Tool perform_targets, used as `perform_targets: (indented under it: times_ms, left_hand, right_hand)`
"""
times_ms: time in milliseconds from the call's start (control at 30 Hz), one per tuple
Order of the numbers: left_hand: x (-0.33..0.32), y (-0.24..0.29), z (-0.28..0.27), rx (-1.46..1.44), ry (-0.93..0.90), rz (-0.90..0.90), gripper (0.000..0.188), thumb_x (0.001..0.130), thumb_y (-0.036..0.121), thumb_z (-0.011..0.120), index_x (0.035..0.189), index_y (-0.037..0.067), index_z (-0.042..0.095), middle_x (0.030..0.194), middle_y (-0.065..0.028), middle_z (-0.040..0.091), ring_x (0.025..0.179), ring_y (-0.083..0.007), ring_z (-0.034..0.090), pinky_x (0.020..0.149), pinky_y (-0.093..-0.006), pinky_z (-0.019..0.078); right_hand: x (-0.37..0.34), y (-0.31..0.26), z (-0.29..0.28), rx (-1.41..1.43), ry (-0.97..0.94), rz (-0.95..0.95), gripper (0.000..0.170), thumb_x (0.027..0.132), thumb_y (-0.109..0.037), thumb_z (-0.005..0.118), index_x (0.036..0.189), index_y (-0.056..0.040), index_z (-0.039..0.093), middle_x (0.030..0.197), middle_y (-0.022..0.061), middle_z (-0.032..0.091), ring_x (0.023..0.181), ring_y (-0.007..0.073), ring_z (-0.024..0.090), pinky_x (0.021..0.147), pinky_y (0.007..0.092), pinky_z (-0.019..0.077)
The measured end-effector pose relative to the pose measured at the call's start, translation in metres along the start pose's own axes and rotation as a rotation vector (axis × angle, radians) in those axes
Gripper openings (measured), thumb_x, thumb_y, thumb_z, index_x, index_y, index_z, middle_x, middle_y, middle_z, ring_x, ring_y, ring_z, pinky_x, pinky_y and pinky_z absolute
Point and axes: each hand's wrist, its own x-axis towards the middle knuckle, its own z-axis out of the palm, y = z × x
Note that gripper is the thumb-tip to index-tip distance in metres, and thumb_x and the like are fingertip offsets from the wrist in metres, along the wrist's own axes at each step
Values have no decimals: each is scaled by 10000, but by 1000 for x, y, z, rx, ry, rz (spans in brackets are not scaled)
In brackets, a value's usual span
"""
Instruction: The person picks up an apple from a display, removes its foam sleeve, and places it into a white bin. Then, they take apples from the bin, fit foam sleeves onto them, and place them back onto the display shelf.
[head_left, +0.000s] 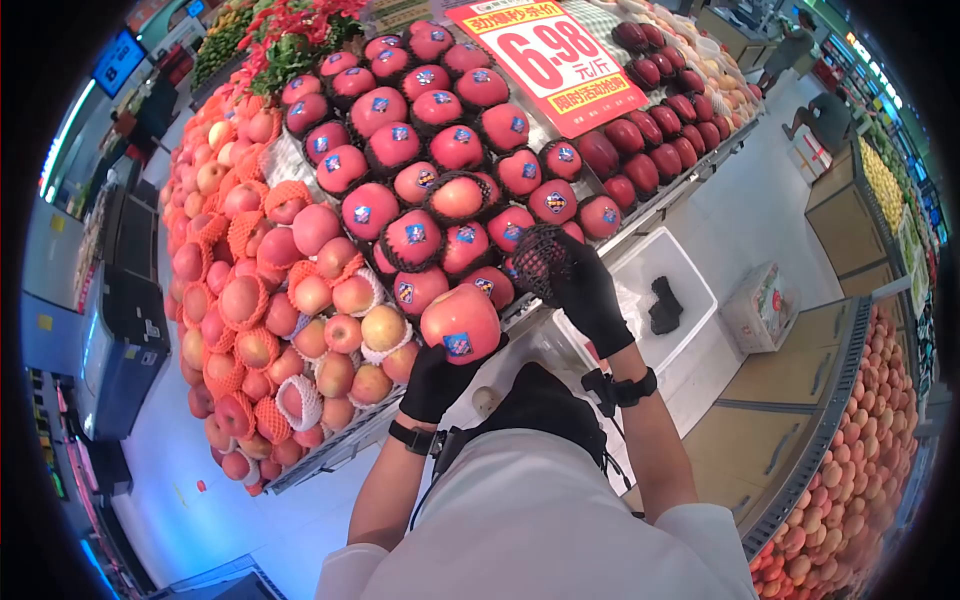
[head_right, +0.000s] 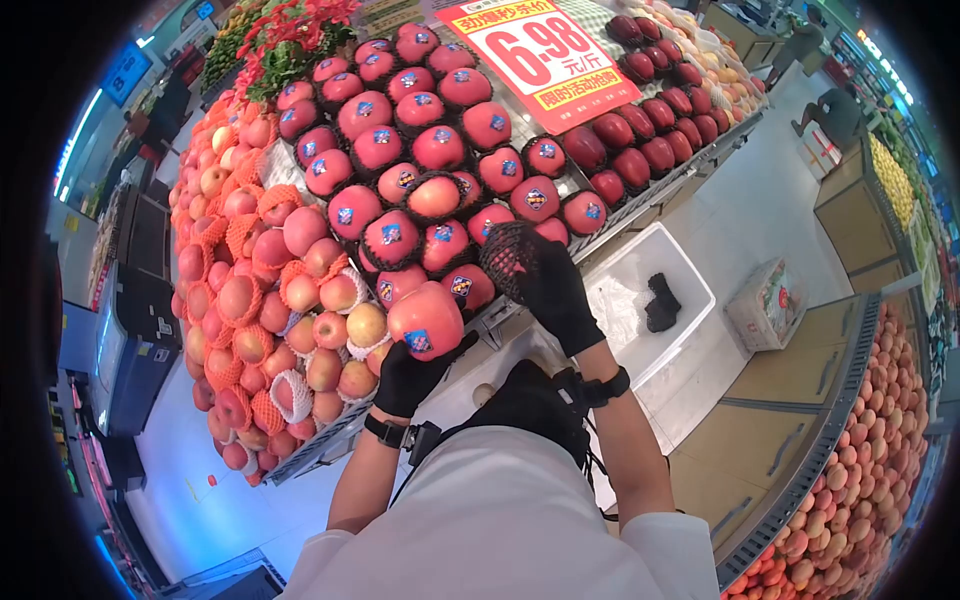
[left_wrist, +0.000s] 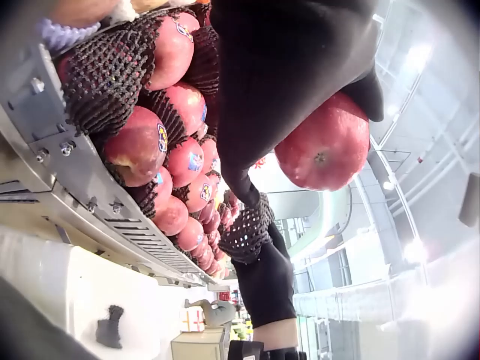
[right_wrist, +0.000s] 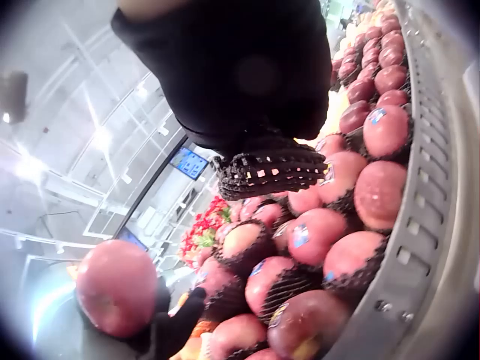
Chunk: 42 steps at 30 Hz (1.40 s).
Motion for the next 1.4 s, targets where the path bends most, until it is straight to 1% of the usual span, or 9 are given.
perform_targets:
  times_ms: [67, 267, 500, 667, 800, 900, 967, 1200, 1400]
  left_hand:
    - [-4, -1, -16, -189, -232, -6, 712, 952, 352, 508, 1494, -14, 225, 1520, -207, 311, 1420, -333, 312, 1211, -467, 230]
    - [-15, 4, -32, -291, -66, 21, 684, 958, 303, 526, 1486, -22, 236, 1519, -229, 310, 1413, -330, 331, 1205, -450, 244]
    - [-22, 11, -30, 613, 87, 238, 730, 892, 352, 638, 1470, 39, 322, 1488, -145, 381, 1389, -290, 369, 1199, -415, 257]
    - [-20, 24, -25, -379, -26, 81, 644, 875, 292, 687, 1404, 31, 430, 1405, -133, 498, 1301, -263, 486, 1127, -401, 372]
    - [-30, 38, 25, 1251, 420, 714, 619, 750, 5, 780, 1298, 22, 491, 1250, -109, 597, 1123, -208, 619, 925, -379, 542]
    - [-39, 51, 38, 1499, 499, 802, 550, 792, 98, 782, 1277, 1, 541, 1223, -127, 641, 1091, -234, 647, 905, -382, 550]
    - [-36, 51, 29, 1087, 352, 724, 575, 831, 136, 746, 1327, -3, 490, 1290, -155, 591, 1134, -268, 622, 922, -416, 547]
    - [-20, 46, 3, 30, 107, 309, 620, 870, 186, 690, 1390, -16, 420, 1314, -157, 554, 1170, -291, 592, 967, -434, 529]
    - [-23, 47, 46, 907, 255, 447, 609, 867, 229, 715, 1365, -10, 459, 1249, -116, 586, 1127, -228, 597, 959, -355, 498]
  right_hand:
    - [-3, -42, 16, -36, -9, -39, 513, 848, -63, 642, 1345, -40, 516, 1190, 151, 608, 1106, 271, 584, 966, 374, 467]
    - [-17, -79, 61, -158, -121, -186, 537, 818, -63, 612, 1346, -46, 515, 1162, 221, 572, 1068, 385, 579, 930, 445, 479]
    - [-19, -71, 78, -414, -117, -180, 509, 847, -59, 625, 1344, -66, 515, 1061, 191, 583, 979, 373, 595, 849, 420, 510]
    - [-14, -70, 82, -168, -165, -211, 443, 852, -4, 597, 1289, -70, 573, 1036, 176, 626, 941, 299, 638, 791, 383, 525]
    - [-10, -69, 69, -163, -90, -225, 376, 856, 41, 563, 1204, -74, 647, 860, 82, 637, 781, 181, 620, 714, 320, 508]
    - [-12, -73, 70, -68, -150, -151, 364, 858, 61, 545, 1174, -74, 663, 807, 28, 574, 718, 110, 537, 665, 272, 470]
    - [-13, -75, 71, 33, -208, -120, 358, 861, 67, 537, 1158, -75, 675, 784, 3, 529, 702, 88, 482, 647, 256, 444]
    - [-17, -119, 84, 396, -454, 256, 520, 861, -10, 646, 1361, -53, 514, 1160, 60, 592, 1018, 133, 582, 865, 291, 497]
    - [-12, -109, 97, 213, -415, -91, 814, 798, -213, 788, 1454, -31, 343, 1343, 130, 519, 1225, 223, 527, 998, 355, 463]
